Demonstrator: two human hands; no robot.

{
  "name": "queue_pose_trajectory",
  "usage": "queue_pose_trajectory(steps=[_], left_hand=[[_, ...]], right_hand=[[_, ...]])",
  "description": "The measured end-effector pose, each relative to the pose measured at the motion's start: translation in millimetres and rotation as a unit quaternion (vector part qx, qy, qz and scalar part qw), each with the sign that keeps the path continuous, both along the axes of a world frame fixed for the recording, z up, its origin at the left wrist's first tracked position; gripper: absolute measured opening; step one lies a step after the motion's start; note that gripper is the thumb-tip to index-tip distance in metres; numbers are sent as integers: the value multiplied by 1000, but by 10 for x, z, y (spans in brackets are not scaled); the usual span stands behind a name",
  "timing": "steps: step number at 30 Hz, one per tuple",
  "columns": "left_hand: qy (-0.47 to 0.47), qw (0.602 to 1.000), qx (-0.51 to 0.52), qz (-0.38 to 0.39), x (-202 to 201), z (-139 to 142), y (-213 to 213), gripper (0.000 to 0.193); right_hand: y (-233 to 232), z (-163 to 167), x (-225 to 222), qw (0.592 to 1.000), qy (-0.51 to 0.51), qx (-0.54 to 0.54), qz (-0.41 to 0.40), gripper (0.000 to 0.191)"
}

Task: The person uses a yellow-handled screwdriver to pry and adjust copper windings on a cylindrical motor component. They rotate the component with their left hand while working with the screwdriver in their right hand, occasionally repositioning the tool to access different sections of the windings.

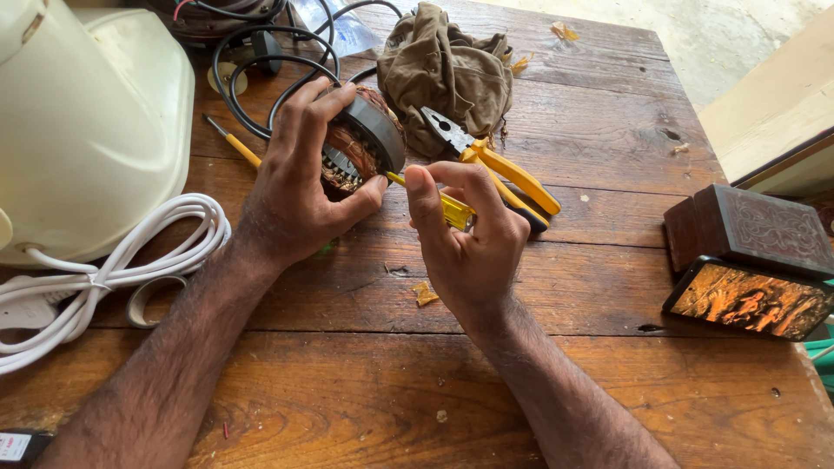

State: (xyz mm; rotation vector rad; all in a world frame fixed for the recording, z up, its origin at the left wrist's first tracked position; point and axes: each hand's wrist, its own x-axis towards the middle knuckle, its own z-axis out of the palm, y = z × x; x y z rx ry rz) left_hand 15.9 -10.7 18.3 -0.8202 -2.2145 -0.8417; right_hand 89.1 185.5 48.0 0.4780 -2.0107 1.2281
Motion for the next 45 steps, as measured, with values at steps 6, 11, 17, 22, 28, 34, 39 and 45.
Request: queue_pose_trajectory(steps=[6,11,17,22,28,34,39,45], left_hand=[[-7,1000,3,-1,-1,-6,1,88],[-5,1000,2,3,-7,-4,9,88],[-12,1000,2,3,-9,8,21,88],[-11,1000,3,0,-4,23,34,89],[-7,1000,5,-1,7,44,40,89],[-9,1000,2,2,22,21,-3,89],[-25,1000,7,-7,1,9,-17,90],[-28,999,9,-13,-1,-3,-23,89]], right_hand=[[-1,6,-3,1000,0,1,3,18],[1,6,-9,1000,2,-5,2,18],[22,10,-18,1000,2,-2,6,18],[29,24,-19,1000,0,1,0,18],[33,42,5,1000,19,5,-14,17],[-1,25,-19,999,52,2,-5,15],[-24,6,-15,999,49,4,-6,20],[-29,-3,-30,998,60,23,-6,19]])
